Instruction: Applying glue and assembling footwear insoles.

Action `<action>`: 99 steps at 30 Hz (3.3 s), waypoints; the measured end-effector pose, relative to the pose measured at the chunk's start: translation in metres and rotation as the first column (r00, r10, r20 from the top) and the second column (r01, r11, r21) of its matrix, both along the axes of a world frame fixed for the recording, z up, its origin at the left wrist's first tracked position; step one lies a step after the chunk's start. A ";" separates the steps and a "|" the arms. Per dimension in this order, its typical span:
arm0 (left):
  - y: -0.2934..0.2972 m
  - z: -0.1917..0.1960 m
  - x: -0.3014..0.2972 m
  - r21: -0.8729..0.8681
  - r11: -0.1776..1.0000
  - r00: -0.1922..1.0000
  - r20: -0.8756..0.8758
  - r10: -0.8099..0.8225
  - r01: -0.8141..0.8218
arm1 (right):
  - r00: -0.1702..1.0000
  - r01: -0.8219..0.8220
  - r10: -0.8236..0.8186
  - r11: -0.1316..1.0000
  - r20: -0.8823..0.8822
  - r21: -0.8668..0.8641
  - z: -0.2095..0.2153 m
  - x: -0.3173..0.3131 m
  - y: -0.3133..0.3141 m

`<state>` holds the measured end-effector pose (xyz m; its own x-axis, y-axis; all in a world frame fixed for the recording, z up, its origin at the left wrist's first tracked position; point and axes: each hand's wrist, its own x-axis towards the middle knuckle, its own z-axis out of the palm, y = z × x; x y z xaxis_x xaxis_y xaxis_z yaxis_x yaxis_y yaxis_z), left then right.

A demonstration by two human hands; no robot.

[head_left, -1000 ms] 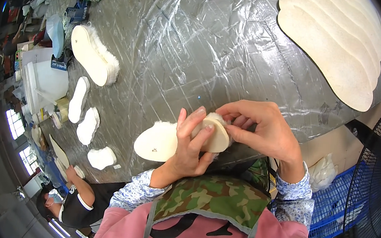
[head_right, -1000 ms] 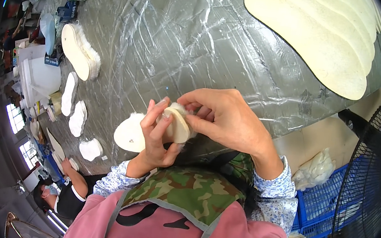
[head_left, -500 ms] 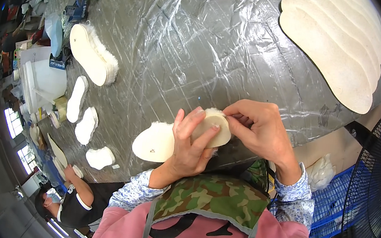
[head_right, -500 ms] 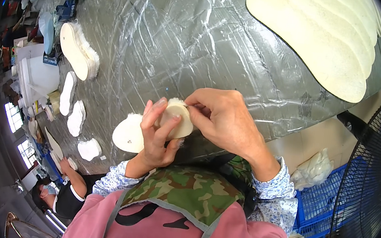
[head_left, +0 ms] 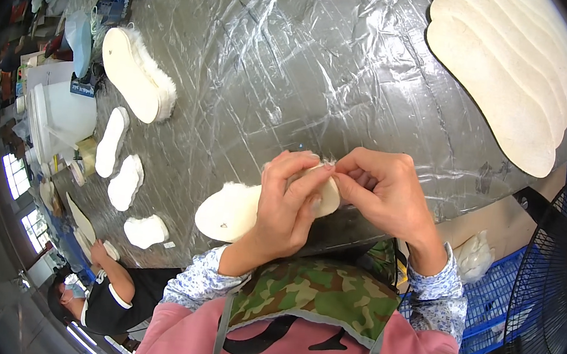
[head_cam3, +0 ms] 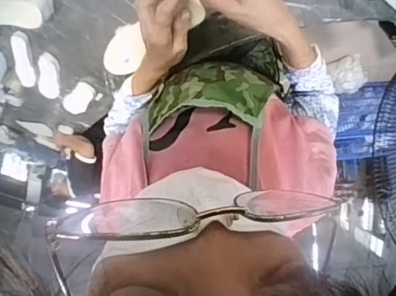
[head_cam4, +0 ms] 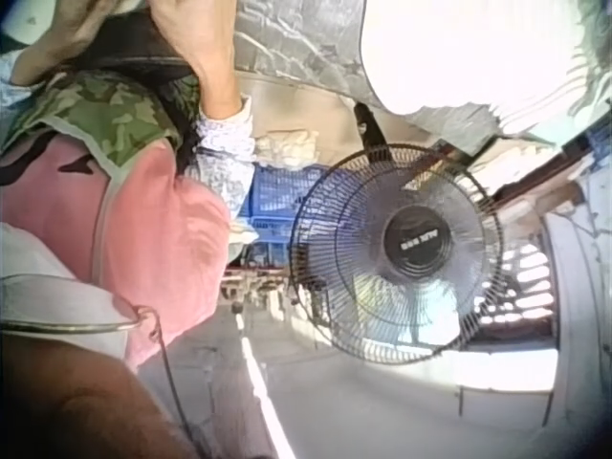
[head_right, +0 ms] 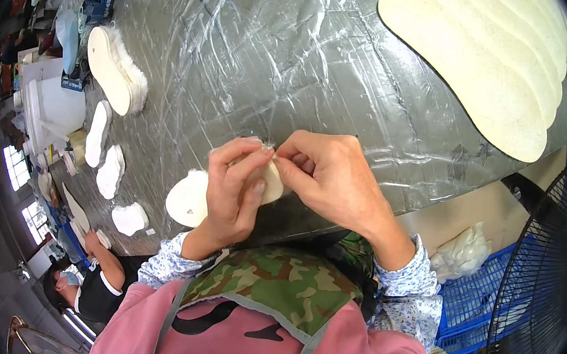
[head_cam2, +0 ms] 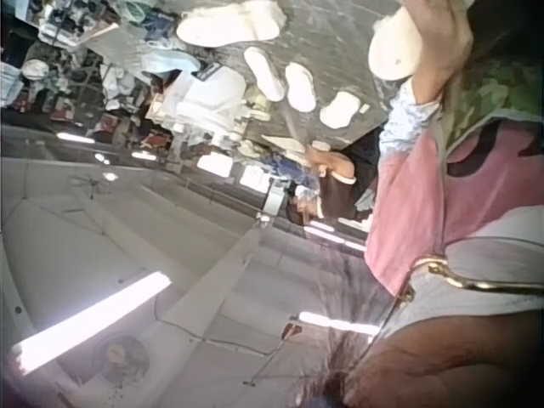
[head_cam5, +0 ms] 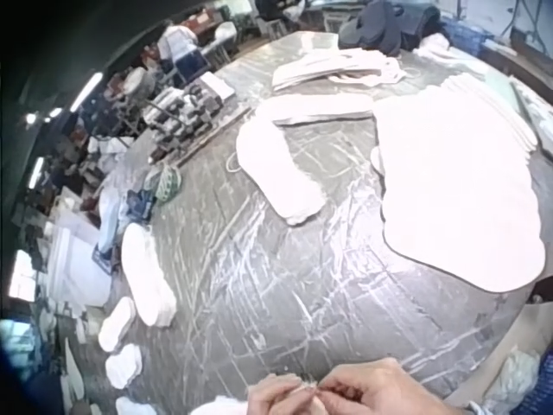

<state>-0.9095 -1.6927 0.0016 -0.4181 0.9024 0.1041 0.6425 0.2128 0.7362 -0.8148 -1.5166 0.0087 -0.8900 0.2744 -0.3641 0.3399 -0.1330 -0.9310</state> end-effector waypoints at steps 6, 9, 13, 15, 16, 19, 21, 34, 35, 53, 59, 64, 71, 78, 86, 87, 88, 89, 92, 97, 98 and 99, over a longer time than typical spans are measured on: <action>0.002 -0.003 0.002 0.002 0.999 0.997 -0.064 0.046 -0.045 | 0.993 0.111 -0.101 0.965 -0.052 0.239 -0.004 -0.001 -0.015; -0.001 -0.003 0.004 -0.056 0.998 0.994 -0.108 0.033 -0.039 | 0.987 0.156 -0.137 0.928 -0.079 0.338 -0.008 -0.001 -0.020; -0.015 -0.005 0.008 -0.160 0.985 0.965 -0.261 0.017 -0.061 | 0.986 0.167 -0.147 0.914 -0.083 0.371 -0.009 -0.002 -0.021; -0.023 -0.007 0.008 -0.198 0.980 0.950 -0.309 -0.047 -0.016 | 0.988 0.150 -0.131 0.909 -0.077 0.388 -0.008 -0.003 -0.020; -0.027 -0.007 0.009 -0.234 0.972 0.941 -0.330 -0.080 0.000 | 0.990 0.137 -0.118 0.904 -0.071 0.405 -0.008 -0.003 -0.020; -0.028 -0.001 0.006 -0.315 0.949 0.929 -0.342 -0.139 0.026 | 0.990 0.137 -0.114 0.889 -0.080 0.436 -0.010 -0.002 -0.021; -0.029 0.001 0.007 -0.357 0.934 0.928 -0.337 -0.161 0.032 | 0.992 0.122 -0.102 0.892 -0.070 0.435 -0.009 -0.003 -0.021; -0.032 0.001 0.005 -0.448 0.887 0.864 -0.397 -0.310 0.112 | 0.992 0.129 -0.108 0.891 -0.071 0.436 0.000 0.005 -0.006; -0.031 0.001 0.005 -0.449 0.887 0.865 -0.397 -0.307 0.108 | 0.979 0.204 -0.172 0.862 -0.110 0.465 0.002 0.006 -0.006; -0.168 0.008 0.009 -0.434 0.856 0.889 -0.453 0.063 -0.282 | 0.947 -0.010 0.297 0.400 -0.120 0.916 0.009 0.002 -0.059; -0.181 0.008 -0.002 -0.415 0.894 0.910 -0.414 -0.019 -0.170 | 0.869 -0.145 0.494 0.260 -0.002 0.955 -0.007 -0.022 -0.112; -0.206 0.008 -0.031 -0.276 0.960 0.961 -0.276 -0.032 -0.048 | 0.799 -0.229 0.599 0.221 0.053 0.948 0.001 -0.025 -0.103; -0.215 0.028 -0.053 0.017 0.994 0.972 0.212 0.102 -0.108 | 0.738 -0.499 0.674 0.509 0.036 0.701 0.039 -0.036 -0.072; -0.205 0.050 -0.031 0.149 0.956 0.964 0.114 0.238 -0.254 | 0.781 -0.507 0.622 0.585 0.051 0.633 0.064 -0.021 -0.069; -0.212 0.053 -0.016 0.150 0.919 0.907 0.283 0.312 -0.364 | 0.814 -0.442 0.577 0.690 -0.066 0.573 0.056 0.012 -0.076; -0.215 0.052 -0.017 0.146 0.920 0.906 0.287 0.312 -0.364 | 0.810 -0.452 0.581 0.710 -0.085 0.540 0.054 0.015 -0.078; -0.217 0.052 -0.018 0.098 0.929 0.892 0.331 0.308 -0.357 | 0.816 -0.421 0.565 0.724 -0.119 0.547 0.053 0.019 -0.080; -0.219 0.054 -0.017 0.045 0.935 0.874 0.375 0.309 -0.351 | 0.817 -0.426 0.565 0.727 -0.117 0.539 0.056 0.022 -0.085; -0.209 0.061 -0.018 0.091 0.969 0.973 0.012 0.229 -0.229 | 0.813 -0.428 0.570 0.724 -0.121 0.541 0.057 0.029 -0.091; -0.170 0.067 -0.001 0.022 0.993 0.953 -0.280 0.119 -0.117 | 0.827 -0.430 0.555 0.731 -0.094 0.531 0.048 0.028 -0.091; -0.169 0.062 -0.005 0.006 0.992 0.960 -0.251 0.123 -0.126 | 0.833 -0.388 0.538 0.735 -0.128 0.556 0.047 0.028 -0.092; -0.167 0.056 -0.008 -0.009 0.991 0.967 -0.221 0.128 -0.133 | 0.838 -0.345 0.520 0.738 -0.162 0.580 0.045 0.029 -0.091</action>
<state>-0.9171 -1.8602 0.0574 -0.5017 0.8449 0.1858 0.7532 0.3210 0.5741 -0.7863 -1.6077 0.0538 -0.9945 -0.1040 0.0132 -0.0617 0.4795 -0.8754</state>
